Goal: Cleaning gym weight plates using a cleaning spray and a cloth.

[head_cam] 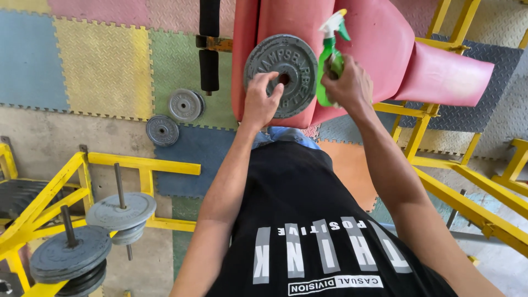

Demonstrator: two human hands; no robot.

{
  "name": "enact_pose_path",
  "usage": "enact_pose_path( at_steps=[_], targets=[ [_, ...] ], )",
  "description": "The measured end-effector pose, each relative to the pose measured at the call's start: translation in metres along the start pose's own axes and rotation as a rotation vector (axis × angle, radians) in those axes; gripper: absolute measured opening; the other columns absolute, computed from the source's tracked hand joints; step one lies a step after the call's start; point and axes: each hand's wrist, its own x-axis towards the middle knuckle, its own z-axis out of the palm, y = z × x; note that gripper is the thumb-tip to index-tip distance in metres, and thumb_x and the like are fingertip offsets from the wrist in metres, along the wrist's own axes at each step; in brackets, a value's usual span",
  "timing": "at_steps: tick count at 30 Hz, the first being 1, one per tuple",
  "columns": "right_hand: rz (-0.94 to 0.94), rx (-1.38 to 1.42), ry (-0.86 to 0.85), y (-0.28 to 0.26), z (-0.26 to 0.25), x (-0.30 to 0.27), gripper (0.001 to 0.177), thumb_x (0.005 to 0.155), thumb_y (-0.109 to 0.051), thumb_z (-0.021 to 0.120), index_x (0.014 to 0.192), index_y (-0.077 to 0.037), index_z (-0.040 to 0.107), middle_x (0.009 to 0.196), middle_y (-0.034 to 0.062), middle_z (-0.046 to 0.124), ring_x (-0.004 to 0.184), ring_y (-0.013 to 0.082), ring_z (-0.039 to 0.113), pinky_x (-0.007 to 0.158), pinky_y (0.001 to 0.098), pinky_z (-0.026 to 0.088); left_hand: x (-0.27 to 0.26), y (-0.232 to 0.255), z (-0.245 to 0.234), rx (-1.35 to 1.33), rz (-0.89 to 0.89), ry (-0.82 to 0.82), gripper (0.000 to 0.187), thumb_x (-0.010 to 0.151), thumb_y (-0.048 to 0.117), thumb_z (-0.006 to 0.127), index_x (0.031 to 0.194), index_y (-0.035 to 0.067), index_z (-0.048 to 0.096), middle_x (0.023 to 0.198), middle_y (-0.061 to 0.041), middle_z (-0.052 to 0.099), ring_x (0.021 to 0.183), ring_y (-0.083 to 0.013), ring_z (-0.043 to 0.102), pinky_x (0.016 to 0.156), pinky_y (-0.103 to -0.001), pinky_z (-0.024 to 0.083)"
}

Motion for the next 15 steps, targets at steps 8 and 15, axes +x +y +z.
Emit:
enact_pose_path(
  at_steps=[8, 15],
  targets=[
    [-0.408, 0.162, -0.079, -0.07, 0.018, -0.085, 0.068, 0.079, -0.033, 0.084, 0.137, -0.007, 0.059, 0.122, 0.0197, 0.07, 0.107, 0.0386, 0.069, 0.09, 0.0477, 0.055, 0.009, 0.01, -0.018, -0.962, -0.393, -0.143, 0.067, 0.097, 0.024, 0.072, 0.149, 0.004, 0.035, 0.121, -0.01, 0.068, 0.105, -0.019, 0.07, 0.091, -0.032, 0.057],
    [-0.5, 0.287, -0.259, -0.088, 0.033, -0.104, 0.05, 0.087, -0.027, 0.084, 0.127, -0.004, 0.065, 0.107, 0.0171, 0.071, 0.096, 0.0326, 0.071, 0.082, 0.0445, 0.057, -0.027, -0.024, -0.048, -0.851, -0.216, -0.112, 0.027, 0.109, 0.021, 0.071, 0.127, 0.001, 0.069, 0.102, 0.0, 0.066, 0.089, -0.0108, 0.06, 0.078, -0.028, 0.05]
  ],
)
